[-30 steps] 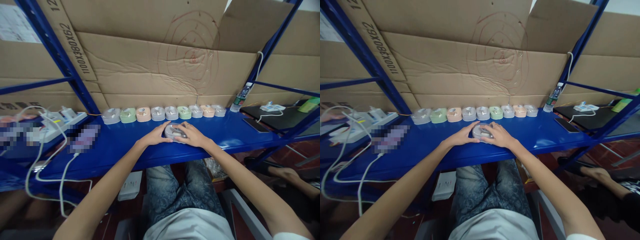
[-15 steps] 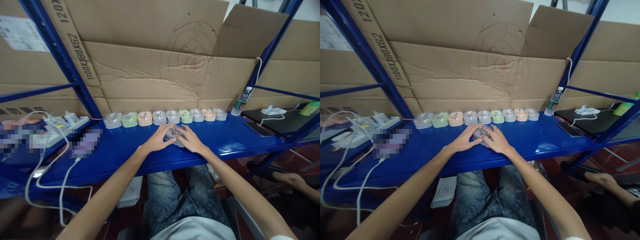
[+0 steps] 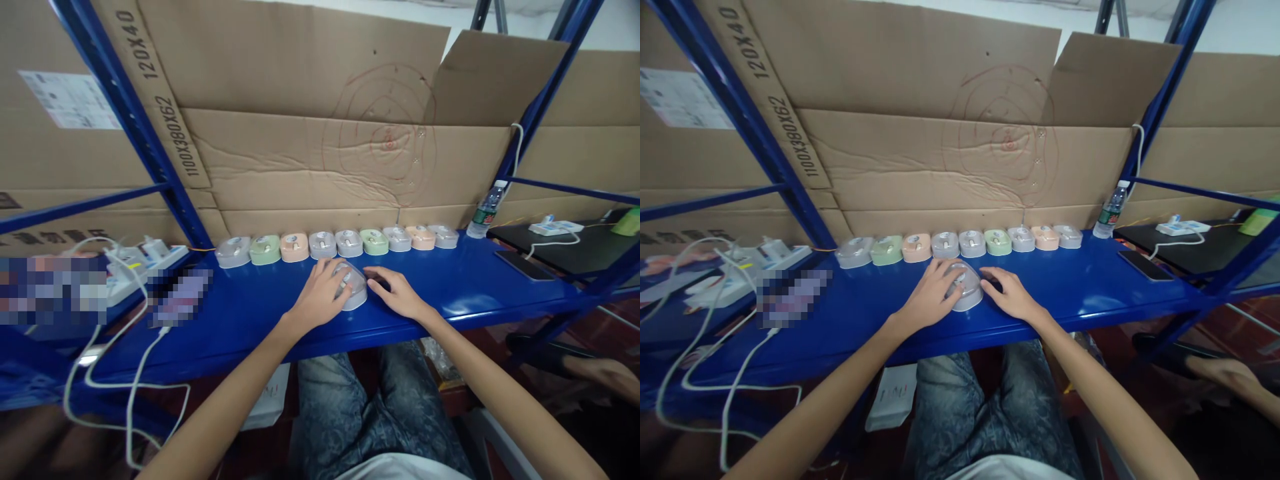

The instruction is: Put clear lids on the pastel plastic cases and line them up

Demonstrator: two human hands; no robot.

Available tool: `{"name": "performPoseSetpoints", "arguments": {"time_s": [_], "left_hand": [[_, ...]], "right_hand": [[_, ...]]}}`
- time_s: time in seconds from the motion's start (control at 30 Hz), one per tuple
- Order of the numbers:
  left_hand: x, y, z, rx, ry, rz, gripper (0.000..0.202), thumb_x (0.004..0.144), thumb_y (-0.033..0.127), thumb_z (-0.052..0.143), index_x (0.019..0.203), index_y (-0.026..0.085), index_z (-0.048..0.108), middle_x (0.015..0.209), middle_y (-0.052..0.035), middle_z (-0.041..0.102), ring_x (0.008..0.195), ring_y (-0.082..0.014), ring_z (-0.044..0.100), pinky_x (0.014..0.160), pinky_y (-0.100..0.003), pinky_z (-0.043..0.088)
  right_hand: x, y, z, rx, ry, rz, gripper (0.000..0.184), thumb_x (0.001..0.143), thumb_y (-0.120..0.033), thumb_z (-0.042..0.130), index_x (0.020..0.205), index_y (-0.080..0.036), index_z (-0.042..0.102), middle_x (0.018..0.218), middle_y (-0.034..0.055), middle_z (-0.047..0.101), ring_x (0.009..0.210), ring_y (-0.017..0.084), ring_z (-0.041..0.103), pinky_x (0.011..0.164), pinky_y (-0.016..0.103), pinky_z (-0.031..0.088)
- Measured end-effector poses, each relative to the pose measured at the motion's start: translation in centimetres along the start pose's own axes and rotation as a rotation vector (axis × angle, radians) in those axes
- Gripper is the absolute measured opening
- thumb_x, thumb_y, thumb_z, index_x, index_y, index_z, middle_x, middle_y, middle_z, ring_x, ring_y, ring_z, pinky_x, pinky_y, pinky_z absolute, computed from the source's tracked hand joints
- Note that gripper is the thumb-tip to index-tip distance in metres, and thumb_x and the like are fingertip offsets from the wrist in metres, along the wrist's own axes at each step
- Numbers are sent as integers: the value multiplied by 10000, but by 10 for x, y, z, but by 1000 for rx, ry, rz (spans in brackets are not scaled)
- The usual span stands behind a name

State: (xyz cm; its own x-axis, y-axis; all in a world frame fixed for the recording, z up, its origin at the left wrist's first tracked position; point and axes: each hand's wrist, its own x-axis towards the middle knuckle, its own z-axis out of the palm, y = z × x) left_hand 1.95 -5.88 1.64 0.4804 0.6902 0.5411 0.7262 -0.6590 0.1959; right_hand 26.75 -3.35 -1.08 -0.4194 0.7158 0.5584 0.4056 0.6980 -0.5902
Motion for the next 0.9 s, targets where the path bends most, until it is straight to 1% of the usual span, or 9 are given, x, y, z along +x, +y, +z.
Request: {"name": "performPoseSetpoints", "arguments": {"time_s": [0.13,0.27,0.33,0.4,0.53,0.63,0.73,0.8,0.9], "left_hand": [[-3,8,-3,-51,-53,39,458,1108,380,357,1428,180,616,1455,-132,623,1379,-350,498,1213,-562,377],[4,16,9,-256,-53,20,540,1127,425,309,1627,232,377,1609,-99,510,1507,-291,432,1269,-497,344],[9,21,16,-357,-58,30,559,1128,446,316,1656,265,305,1669,-75,438,1544,-261,404,1291,-454,325],[14,23,19,-389,-49,54,562,1122,462,350,1646,262,319,1686,-76,408,1564,-259,376,1310,-439,297],[23,9,13,-310,-36,69,518,1120,474,362,1581,245,420,1613,-100,489,1528,-273,416,1299,-465,306],[28,-16,5,-226,-29,54,465,1121,469,355,1472,226,539,1492,-108,591,1439,-279,504,1262,-486,351],[31,-46,4,-165,8,18,445,1113,463,363,1379,203,607,1394,-118,652,1355,-293,564,1218,-504,391],[30,-64,7,-148,66,-33,438,1099,459,383,1313,179,643,1326,-133,682,1302,-305,597,1180,-507,422],[29,-84,10,-133,108,-102,436,1081,455,403,1255,158,669,1264,-148,707,1245,-320,624,1138,-513,446]], "right_hand": [[-6,-3,-5,-27,5,3,450,1040,-498,570,1428,-274,609,1304,95,725,1132,268,724,1032,493,583],[-17,-15,-9,-198,-50,-45,720,942,-577,697,1557,-294,450,1485,135,570,1289,327,628,1077,537,546],[-22,-20,-12,-333,-55,-17,721,918,-598,710,1523,-285,474,1484,151,544,1316,367,599,1069,552,539],[-27,-17,-22,-476,-36,51,673,914,-601,701,1468,-265,517,1432,167,566,1241,388,632,1018,552,552],[-44,11,-69,-807,-8,222,639,926,-593,648,1421,-203,544,1356,214,616,1168,432,640,951,556,535],[-65,44,-121,-1054,42,403,651,970,-585,543,1465,-163,503,1384,241,613,1179,456,615,947,580,500],[-85,72,-166,-1190,101,547,696,984,-626,480,1475,-132,499,1415,266,598,1233,477,581,973,593,468],[-95,86,-186,-1223,118,589,717,991,-637,453,1496,-129,486,1433,268,590,1259,476,566,995,593,449],[-103,96,-203,-1243,132,634,710,987,-628,458,1508,-146,482,1448,262,577,1272,473,550,1001,577,428]]}}
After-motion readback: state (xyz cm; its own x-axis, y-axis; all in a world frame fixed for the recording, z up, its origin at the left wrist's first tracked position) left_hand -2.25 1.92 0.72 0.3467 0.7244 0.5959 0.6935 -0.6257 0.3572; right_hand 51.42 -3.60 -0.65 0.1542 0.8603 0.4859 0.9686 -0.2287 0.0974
